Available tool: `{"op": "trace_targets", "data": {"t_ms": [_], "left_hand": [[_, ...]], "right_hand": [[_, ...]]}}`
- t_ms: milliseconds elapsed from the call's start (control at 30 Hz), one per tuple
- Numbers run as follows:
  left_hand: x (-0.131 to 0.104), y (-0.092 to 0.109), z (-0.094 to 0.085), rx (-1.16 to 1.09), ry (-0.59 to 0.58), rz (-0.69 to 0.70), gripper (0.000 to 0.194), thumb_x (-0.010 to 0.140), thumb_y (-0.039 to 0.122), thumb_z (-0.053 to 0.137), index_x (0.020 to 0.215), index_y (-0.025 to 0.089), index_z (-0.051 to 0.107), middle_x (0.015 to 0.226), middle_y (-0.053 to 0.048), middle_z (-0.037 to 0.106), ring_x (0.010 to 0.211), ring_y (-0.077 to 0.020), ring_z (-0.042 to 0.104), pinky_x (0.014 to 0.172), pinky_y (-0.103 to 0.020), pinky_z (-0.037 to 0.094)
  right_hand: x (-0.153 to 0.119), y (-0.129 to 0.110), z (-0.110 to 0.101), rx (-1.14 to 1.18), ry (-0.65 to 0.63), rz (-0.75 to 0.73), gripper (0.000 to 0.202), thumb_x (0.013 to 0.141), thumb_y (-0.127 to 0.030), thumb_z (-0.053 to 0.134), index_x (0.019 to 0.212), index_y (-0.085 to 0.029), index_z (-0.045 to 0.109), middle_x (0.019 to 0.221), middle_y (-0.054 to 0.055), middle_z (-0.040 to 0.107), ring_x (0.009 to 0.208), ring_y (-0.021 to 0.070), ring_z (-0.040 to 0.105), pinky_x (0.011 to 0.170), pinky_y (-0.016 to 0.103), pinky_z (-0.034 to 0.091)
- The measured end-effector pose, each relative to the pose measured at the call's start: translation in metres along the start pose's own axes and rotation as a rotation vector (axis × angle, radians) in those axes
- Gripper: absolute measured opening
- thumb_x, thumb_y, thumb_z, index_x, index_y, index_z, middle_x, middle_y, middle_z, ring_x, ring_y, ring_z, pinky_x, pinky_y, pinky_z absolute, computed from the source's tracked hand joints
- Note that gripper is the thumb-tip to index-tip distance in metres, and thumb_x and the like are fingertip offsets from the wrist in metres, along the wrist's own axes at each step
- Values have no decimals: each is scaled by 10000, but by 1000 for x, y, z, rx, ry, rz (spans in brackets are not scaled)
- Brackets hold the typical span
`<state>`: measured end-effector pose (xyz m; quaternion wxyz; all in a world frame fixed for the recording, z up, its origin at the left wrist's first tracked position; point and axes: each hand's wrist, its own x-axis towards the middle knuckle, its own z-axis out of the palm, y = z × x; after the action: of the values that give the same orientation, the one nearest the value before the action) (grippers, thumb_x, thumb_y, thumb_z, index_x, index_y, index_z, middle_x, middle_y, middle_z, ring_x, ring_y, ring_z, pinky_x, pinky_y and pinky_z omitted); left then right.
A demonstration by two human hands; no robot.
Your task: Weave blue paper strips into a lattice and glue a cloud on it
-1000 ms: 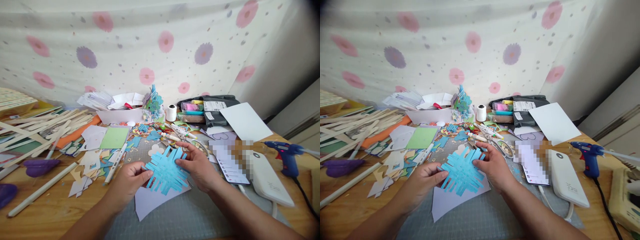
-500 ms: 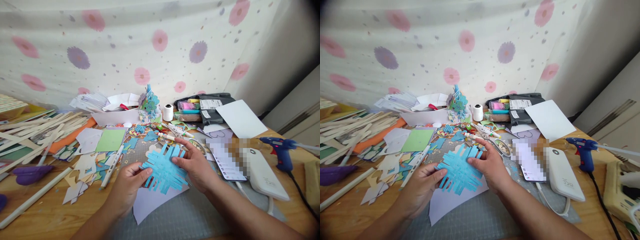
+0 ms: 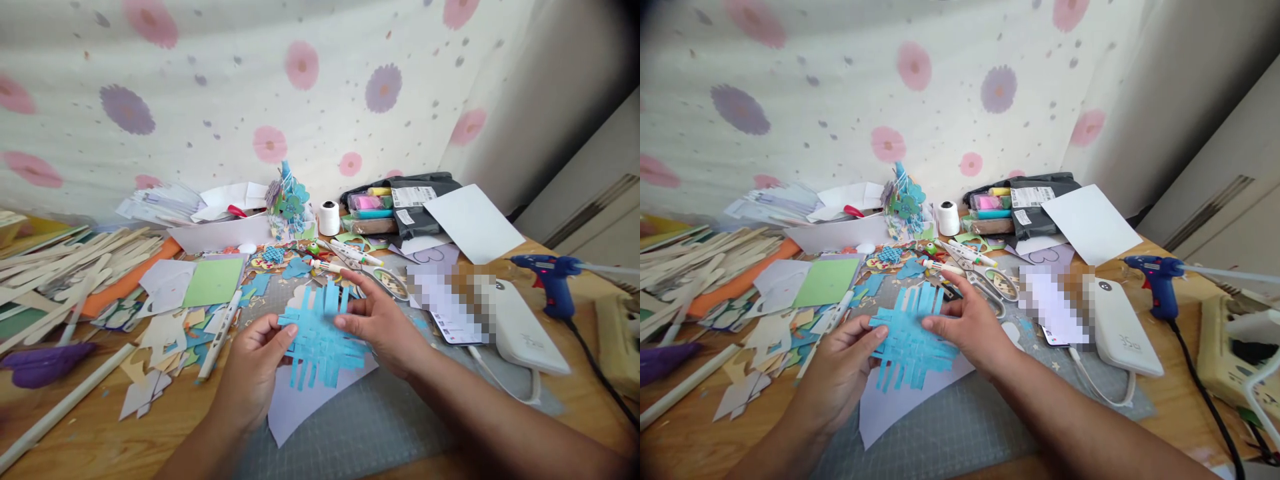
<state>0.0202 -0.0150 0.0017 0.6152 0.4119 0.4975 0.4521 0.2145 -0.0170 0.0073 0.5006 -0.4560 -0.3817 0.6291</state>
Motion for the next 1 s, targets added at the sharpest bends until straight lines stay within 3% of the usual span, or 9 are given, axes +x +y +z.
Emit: {"op": "trace_targets", "data": {"t_ms": [133, 333, 567, 800, 1000], "left_hand": [[0, -1, 1, -47, 33, 18, 251, 698, 364, 767, 724, 177, 602, 616, 33, 617, 535, -117, 559, 509, -233, 479], [-2, 2, 2, -169, 45, 11, 307, 684, 330, 795, 898, 209, 610, 735, 25, 679, 568, -139, 610, 521, -263, 514], [-1, -2, 3, -137, 52, 25, 248, 682, 330, 790, 726, 175, 601, 586, 51, 587, 497, -97, 524, 484, -218, 462], [-3, -3, 4, -119, 86, 57, 232, 706, 325, 769, 739, 182, 589, 580, 62, 562, 498, -94, 513, 465, -189, 392], [-4, -1, 7, -154, 102, 74, 233, 716, 350, 758, 771, 190, 598, 654, 38, 634, 562, -124, 555, 540, -230, 461]], "right_hand": [[-2, 6, 2, -25, -8, 8, 917, 577, -224, 849, 1379, -278, 407, 813, -11, 655, 679, 175, 642, 586, 294, 502], [-1, 9, 6, -49, 22, -5, 818, 591, -166, 810, 1327, -292, 477, 776, -23, 645, 655, 176, 630, 545, 279, 480], [0, 12, 7, -58, 12, -9, 771, 593, -145, 794, 1295, -292, 512, 711, -46, 626, 570, 140, 581, 491, 243, 433], [-2, 16, 7, 42, -26, -20, 737, 629, -173, 797, 1293, -275, 493, 816, -16, 681, 597, 134, 605, 539, 259, 466], [0, 18, 10, 125, -23, -3, 743, 560, -186, 846, 1223, -228, 514, 792, -10, 697, 655, 161, 653, 594, 283, 510]]}}
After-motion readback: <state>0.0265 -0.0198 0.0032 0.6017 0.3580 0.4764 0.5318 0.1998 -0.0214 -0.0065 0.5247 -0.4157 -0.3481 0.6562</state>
